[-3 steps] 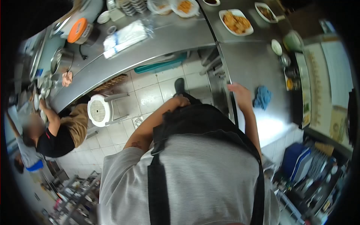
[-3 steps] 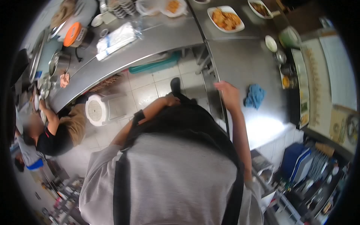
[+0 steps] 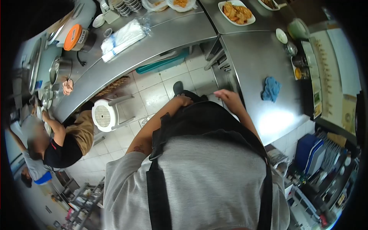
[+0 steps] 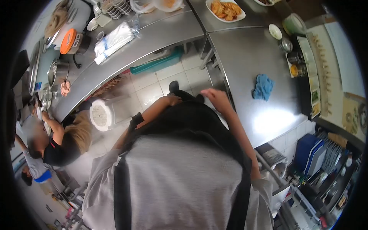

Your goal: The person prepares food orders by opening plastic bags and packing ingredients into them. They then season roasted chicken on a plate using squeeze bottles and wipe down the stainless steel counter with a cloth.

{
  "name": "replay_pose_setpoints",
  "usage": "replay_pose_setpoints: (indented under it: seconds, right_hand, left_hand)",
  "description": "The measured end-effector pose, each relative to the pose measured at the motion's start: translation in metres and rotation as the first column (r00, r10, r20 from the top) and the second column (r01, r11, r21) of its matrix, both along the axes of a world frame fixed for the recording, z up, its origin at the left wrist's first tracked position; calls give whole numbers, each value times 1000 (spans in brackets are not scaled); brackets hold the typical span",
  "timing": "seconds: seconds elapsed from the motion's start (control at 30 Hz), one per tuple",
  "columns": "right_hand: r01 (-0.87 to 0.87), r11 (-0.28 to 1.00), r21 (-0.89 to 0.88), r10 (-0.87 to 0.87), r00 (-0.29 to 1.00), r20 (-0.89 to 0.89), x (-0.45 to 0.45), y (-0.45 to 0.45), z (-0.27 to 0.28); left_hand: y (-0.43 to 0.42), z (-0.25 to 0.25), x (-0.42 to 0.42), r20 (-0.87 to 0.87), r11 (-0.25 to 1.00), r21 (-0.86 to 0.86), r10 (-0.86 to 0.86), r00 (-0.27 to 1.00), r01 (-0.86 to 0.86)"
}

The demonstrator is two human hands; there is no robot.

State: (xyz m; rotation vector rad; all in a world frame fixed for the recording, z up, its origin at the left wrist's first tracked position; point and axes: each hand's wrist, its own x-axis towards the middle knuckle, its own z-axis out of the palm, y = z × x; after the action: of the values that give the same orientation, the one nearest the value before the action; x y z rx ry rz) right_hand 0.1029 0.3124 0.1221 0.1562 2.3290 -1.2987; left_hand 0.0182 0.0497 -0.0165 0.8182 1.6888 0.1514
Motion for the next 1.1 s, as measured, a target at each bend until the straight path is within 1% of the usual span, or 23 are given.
replay_pose_setpoints:
  seconds: [0.07,0.13,0.2,0.23,0.27,0.3,0.33,0.4,0.47,0.5,0.53,0.57,0.6,0.63,0.67,0.7,0.77,0.83,0.9,1.0,1.03,1.07,1.1]
  right_hand:
    - [-19,999,-49,24,994,110,35,-40,-63]
    - [-89,995,-34,95,948,305,74,-45,-109]
    - [-173,984,40,114,790,602,110,-44,-145]
    - [-213,976,47,113,678,726,122,-45,-156]
    - [-198,979,52,78,593,801,133,-50,-162]
    - [-157,986,52,36,514,857,141,-57,-165]
    - [-70,996,64,-24,469,883,146,-62,-171]
    - [282,954,106,-240,499,833,157,-67,-211]
    - [596,791,135,-460,435,774,171,-68,-258]
    - [811,583,43,-559,362,746,157,-81,-242]
    - [893,450,-25,-572,309,760,137,-91,-236]
    - [913,401,-68,-620,326,714,121,-93,-257]
    - [925,365,-103,-651,332,683,115,-99,-277]
    - [938,327,-118,-634,310,708,101,-113,-285]
    - [948,284,-141,-626,295,722,75,-118,-283]
    - [958,239,-157,-617,275,737,56,-124,-285]
    - [979,81,-189,-628,198,753,31,-123,-313]
    - [972,-71,-226,-683,117,721,9,-106,-344]
    - [933,-225,-283,-772,7,635,-1,-80,-376]
    - [785,-491,-379,-780,-202,593,-13,-26,-430]
    - [735,-566,-372,-769,-308,561,-20,-10,-438]
    - [651,-605,-458,-743,-255,618,-10,15,-470]
    - [553,-640,-533,-720,-189,668,10,49,-518]
  left_hand:
    - [-41,1,-1,2,982,-77,-175,984,175]
    - [-77,-2,4,22,971,-132,-198,980,199]
    - [-115,-7,10,53,973,-180,-139,989,146]
    - [-132,-9,14,62,973,-198,-107,992,117]
    - [-147,-14,20,70,973,-216,-73,995,87]
    - [-163,-20,27,82,970,-236,-33,996,52]
    - [-178,-28,33,89,967,-252,-3,996,25]
    - [-212,-39,41,94,959,-282,54,994,-25]
    - [-247,-46,48,89,946,-311,122,989,-89]
    - [-267,-57,57,76,939,-324,148,986,-116]
    - [-277,-60,60,57,931,-333,176,983,-148]
    - [-287,-66,68,34,920,-344,210,977,-185]
    - [-288,-60,70,0,910,-352,233,972,-218]
    - [-281,-36,67,-31,890,-376,266,964,-258]
    - [-270,-24,56,-75,874,-384,291,954,-297]
    - [-267,-22,56,-94,880,-382,267,959,-283]
    - [-261,-25,58,-132,900,-357,216,967,-250]
    - [-240,-22,51,-232,901,-342,195,953,-268]
    - [-225,-25,49,-318,911,-293,193,928,-290]
    - [-228,-42,45,-438,920,-201,224,871,-338]
    - [-232,-48,46,-464,920,-190,224,857,-344]
    - [-235,-53,46,-490,918,-182,226,842,-353]
    - [-233,-53,43,-483,899,-225,232,844,-375]
